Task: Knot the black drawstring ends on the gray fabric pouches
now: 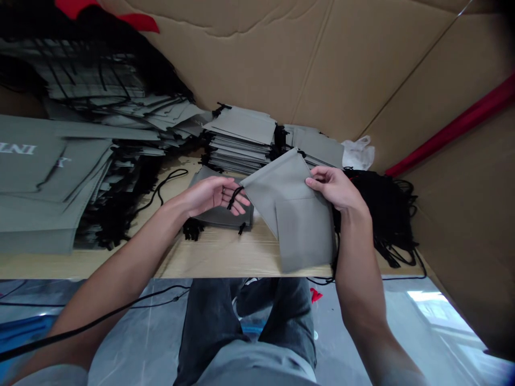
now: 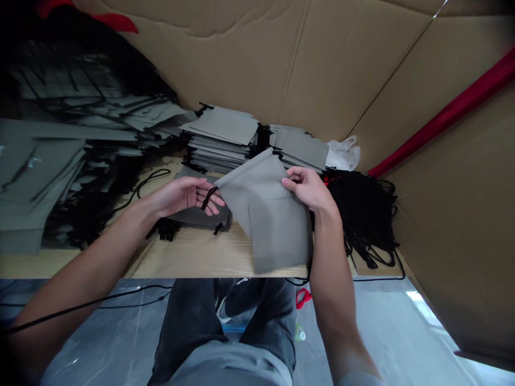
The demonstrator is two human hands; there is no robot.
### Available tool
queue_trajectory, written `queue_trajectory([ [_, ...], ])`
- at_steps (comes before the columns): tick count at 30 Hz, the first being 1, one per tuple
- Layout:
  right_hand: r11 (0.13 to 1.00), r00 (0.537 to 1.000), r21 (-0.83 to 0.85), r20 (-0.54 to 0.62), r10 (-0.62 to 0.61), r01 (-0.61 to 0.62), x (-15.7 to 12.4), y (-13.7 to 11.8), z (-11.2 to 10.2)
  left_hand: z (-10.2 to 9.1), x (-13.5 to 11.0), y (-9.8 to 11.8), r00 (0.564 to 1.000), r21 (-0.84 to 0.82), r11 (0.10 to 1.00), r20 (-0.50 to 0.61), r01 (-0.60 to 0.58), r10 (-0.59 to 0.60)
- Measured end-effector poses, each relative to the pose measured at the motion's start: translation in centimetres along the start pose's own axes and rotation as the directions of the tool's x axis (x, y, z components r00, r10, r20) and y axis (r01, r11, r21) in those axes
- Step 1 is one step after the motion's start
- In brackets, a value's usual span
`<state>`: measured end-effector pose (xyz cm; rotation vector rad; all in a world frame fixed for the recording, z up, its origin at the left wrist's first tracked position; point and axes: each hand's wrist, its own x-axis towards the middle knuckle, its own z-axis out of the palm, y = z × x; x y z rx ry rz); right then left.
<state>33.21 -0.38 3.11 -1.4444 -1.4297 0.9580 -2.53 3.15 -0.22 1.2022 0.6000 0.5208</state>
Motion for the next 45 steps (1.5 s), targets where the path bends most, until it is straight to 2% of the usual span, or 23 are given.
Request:
queue_trajectory([
  [8,1.000,1.000,-0.030,-0.023,-0.005,0.004,0.3,0.6,-0.5,-0.1,0.2,-0.4,0.999,-0.064,0.998,-0.032,0.012,-0.014],
  [15,0.999,1.000,-0.043,-0.023,-0.006,0.005,0.5,0.8,-0.4,0.1,0.0,-0.5,0.998,-0.049,0.998,-0.049,0.029,-0.031],
  [26,0.996,1.000,-0.084,0.002,-0.007,0.007,0.3,0.7,-0.7,-0.4,-0.3,-0.8,0.999,0.068,0.998,-0.053,-0.003,0.007],
  [29,0.998,0.997,-0.058,0.065,0.037,-0.033,0.0,0.5,-0.6,0.0,-0.3,-0.6,0.997,0.124,0.992,-0.078,-0.013,0.023],
  [32,0.998,0.987,-0.023,0.149,0.059,-0.056,-0.3,0.1,-0.2,0.3,-0.4,-0.3,0.994,0.265,0.964,-0.093,-0.022,0.049],
  [34,0.999,0.980,-0.023,0.193,0.038,-0.034,-0.3,-0.1,0.1,0.4,-0.5,0.0,0.995,0.378,0.925,-0.055,-0.051,0.078],
  [36,0.999,0.977,-0.042,0.211,0.005,0.004,-0.3,-0.1,0.4,0.3,-0.7,0.2,0.995,0.470,0.878,0.034,-0.095,0.089],
  [39,0.989,0.981,-0.119,0.181,-0.066,0.089,0.0,0.3,0.6,0.4,-1.0,0.4,0.989,0.502,0.859,0.147,-0.103,0.033],
  [43,0.959,0.983,-0.227,0.111,-0.147,0.169,0.3,0.8,0.8,0.9,-1.2,0.1,0.986,0.421,0.906,0.131,0.044,-0.108],
  [45,0.955,0.980,-0.221,0.074,-0.184,0.196,0.4,0.9,1.0,1.0,-1.0,-0.3,0.992,0.355,0.933,0.083,0.055,-0.091],
])
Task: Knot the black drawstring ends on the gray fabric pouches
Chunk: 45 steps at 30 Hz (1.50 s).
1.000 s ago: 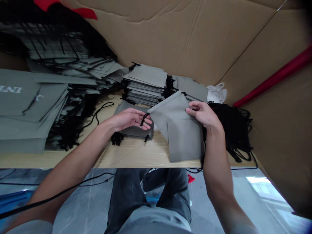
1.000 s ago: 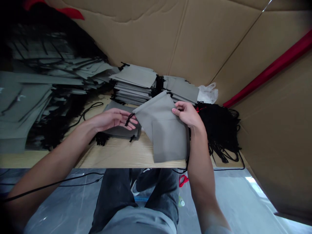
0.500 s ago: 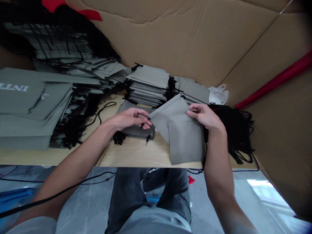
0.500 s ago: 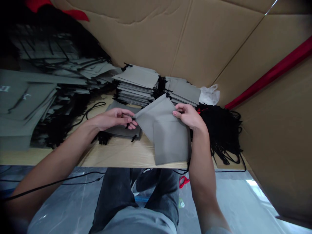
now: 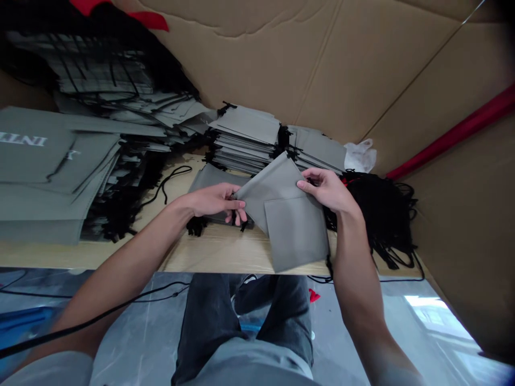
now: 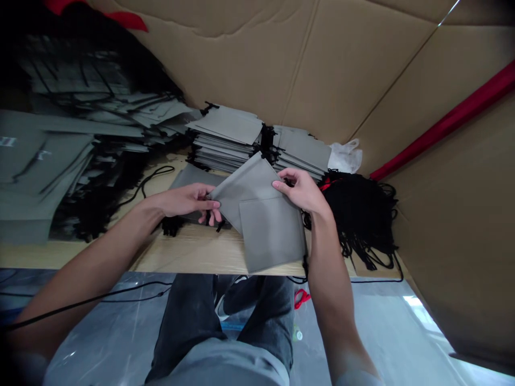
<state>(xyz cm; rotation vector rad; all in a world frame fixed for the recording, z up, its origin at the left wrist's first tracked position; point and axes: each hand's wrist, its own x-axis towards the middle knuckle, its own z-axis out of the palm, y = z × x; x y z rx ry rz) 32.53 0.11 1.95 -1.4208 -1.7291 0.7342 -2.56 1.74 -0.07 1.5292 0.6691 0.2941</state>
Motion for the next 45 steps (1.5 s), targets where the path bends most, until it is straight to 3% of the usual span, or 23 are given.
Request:
queue_trajectory([
  [4,0.994,0.989,0.064,-0.126,-0.077,0.086,0.1,-0.1,0.2,-0.2,0.7,-0.7,0.984,-0.172,0.979,-0.162,-0.107,0.079],
  [9,0.979,0.950,-0.004,-0.240,-0.198,0.203,0.1,0.1,-0.3,-0.4,1.0,-0.8,0.970,-0.291,0.937,-0.203,-0.192,0.135],
  [15,0.954,0.832,-0.085,-0.472,-0.294,0.288,-0.2,0.1,0.2,0.4,1.2,-0.6,0.948,-0.316,0.917,-0.277,-0.241,0.154],
  [17,0.945,0.811,-0.090,-0.492,-0.316,0.314,-0.5,-0.7,0.6,0.7,1.3,-0.6,0.936,-0.317,0.913,-0.315,-0.257,0.155],
  [19,0.931,0.825,-0.043,-0.451,-0.341,0.362,-0.9,-1.9,1.0,1.0,1.4,-0.6,0.927,-0.344,0.901,-0.349,-0.264,0.138],
  [21,0.921,0.874,0.076,-0.353,-0.334,0.383,-1.5,-3.3,1.5,1.2,1.5,-0.5,0.915,-0.370,0.890,-0.388,-0.267,0.114],
  [24,0.911,0.960,0.305,-0.041,-0.277,0.276,-2.5,-4.8,2.8,1.4,1.6,-0.5,0.902,-0.381,0.887,-0.424,-0.260,0.082],
  [26,0.898,0.963,0.419,0.160,-0.219,0.135,-2.9,-5.1,4.1,1.5,1.7,-0.5,0.904,-0.384,0.886,-0.421,-0.258,0.081],
  [29,0.886,0.944,0.464,0.287,-0.165,0.013,-3.2,-4.7,6.6,1.8,2.0,-0.6,0.891,-0.380,0.871,-0.435,-0.311,0.128],
  [34,0.847,0.963,0.524,0.262,-0.063,-0.087,-2.8,-3.8,9.1,1.9,2.3,-1.1,0.859,-0.346,0.865,-0.484,-0.364,0.167],
  [41,0.840,0.955,0.513,0.296,0.021,-0.177,-2.6,-3.8,8.9,1.9,2.4,-1.7,0.863,-0.369,0.857,-0.480,-0.360,0.156],
  [45,0.863,0.980,0.494,0.201,0.009,-0.109,-2.5,-3.7,8.9,2.0,2.3,-1.6,0.879,-0.361,0.865,-0.446,-0.349,0.169],
])
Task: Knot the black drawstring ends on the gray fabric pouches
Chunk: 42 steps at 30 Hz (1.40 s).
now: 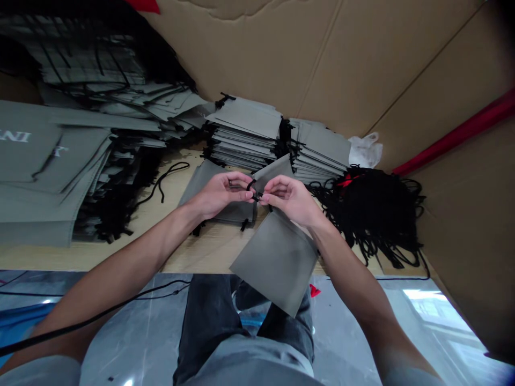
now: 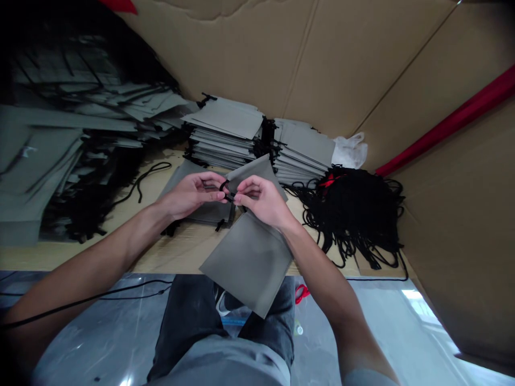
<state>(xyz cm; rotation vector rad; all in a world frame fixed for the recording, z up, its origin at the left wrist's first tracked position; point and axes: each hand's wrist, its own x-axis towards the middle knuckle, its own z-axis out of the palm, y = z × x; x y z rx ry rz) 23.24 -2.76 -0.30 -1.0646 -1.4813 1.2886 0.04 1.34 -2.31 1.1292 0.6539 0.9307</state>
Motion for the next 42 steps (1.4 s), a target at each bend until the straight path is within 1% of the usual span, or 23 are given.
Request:
queue_trajectory([
  [2,0.999,1.000,-0.033,-0.001,-0.017,0.017,0.09,0.00,0.01,0.04,-0.02,0.05,1.000,0.007,1.000,0.009,-0.003,0.003],
  [7,0.999,1.000,-0.042,0.024,0.009,-0.008,0.18,0.03,-0.03,0.14,-0.09,0.19,1.000,0.043,0.999,0.015,0.000,0.000],
  [12,0.997,0.998,0.052,0.026,0.060,-0.062,0.22,0.34,0.20,0.17,-0.12,0.33,1.000,0.048,0.999,0.000,-0.011,0.011],
  [17,0.984,0.994,0.142,0.048,0.100,-0.105,0.29,0.50,0.36,-0.04,0.02,0.28,0.999,0.054,0.998,0.015,-0.030,0.029],
  [27,0.962,0.985,0.214,0.054,0.162,-0.170,0.36,0.85,0.38,-0.17,0.02,0.41,0.998,0.046,0.998,0.036,-0.049,0.047],
  [37,0.962,0.983,0.204,0.051,0.174,-0.181,0.30,0.70,0.46,0.26,-0.26,0.84,0.998,0.009,0.999,0.046,-0.043,0.042],
  [42,0.975,0.985,0.155,0.075,0.152,-0.163,0.24,0.19,0.19,0.46,-0.28,0.92,0.999,0.007,0.999,0.032,-0.044,0.043],
])
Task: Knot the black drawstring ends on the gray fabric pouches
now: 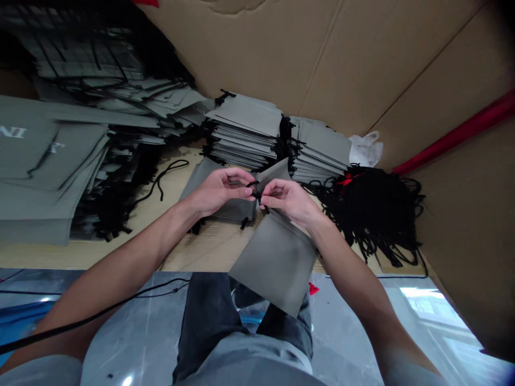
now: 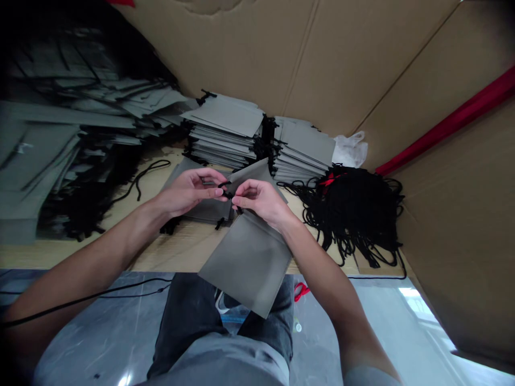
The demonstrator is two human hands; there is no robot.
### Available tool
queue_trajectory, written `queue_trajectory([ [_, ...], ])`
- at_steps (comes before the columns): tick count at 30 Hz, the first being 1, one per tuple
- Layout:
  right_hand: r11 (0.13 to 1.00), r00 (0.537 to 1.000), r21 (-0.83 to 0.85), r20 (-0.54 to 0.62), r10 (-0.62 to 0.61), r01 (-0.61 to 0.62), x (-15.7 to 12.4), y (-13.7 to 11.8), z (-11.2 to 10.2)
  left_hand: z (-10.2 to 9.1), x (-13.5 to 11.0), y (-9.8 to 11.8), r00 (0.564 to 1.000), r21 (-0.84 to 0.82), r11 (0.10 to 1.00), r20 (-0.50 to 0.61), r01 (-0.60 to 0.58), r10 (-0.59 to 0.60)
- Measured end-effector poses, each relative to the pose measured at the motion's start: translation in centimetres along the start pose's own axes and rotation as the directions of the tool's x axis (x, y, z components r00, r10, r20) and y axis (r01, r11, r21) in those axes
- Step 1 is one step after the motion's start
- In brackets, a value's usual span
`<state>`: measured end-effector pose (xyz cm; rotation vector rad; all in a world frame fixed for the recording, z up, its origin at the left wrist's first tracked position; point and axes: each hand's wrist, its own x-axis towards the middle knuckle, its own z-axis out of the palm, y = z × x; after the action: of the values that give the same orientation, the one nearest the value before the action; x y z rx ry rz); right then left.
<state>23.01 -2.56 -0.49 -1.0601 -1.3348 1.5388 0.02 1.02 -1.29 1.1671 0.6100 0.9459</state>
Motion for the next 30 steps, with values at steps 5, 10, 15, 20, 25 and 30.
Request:
queue_trajectory([
  [5,0.995,0.999,-0.098,0.042,-0.006,0.010,-0.3,-0.6,-0.3,0.3,0.0,-0.3,0.996,-0.010,0.999,-0.074,-0.044,0.043],
  [10,0.987,0.999,-0.157,0.009,-0.042,0.043,-0.3,-0.6,-0.3,0.3,-0.1,-0.9,0.999,0.073,0.996,-0.027,-0.044,0.046],
  [15,0.989,0.999,-0.147,0.004,-0.034,0.034,-0.1,-0.4,-0.3,0.2,-0.1,-1.0,0.998,0.074,0.996,-0.026,-0.056,0.058],
  [20,0.992,0.999,-0.122,-0.007,-0.044,0.043,-0.2,-0.2,-0.1,0.3,0.0,-1.0,0.996,0.060,0.996,-0.062,-0.063,0.067],
  [25,0.995,0.999,-0.096,-0.020,-0.039,0.037,-0.3,0.0,0.1,0.5,0.0,-0.9,0.994,0.042,0.998,-0.097,-0.055,0.059],
  [30,0.996,0.998,-0.075,-0.041,-0.052,0.049,-0.2,0.0,0.2,0.4,0.2,-0.9,0.992,0.038,0.997,-0.105,-0.072,0.075],
])
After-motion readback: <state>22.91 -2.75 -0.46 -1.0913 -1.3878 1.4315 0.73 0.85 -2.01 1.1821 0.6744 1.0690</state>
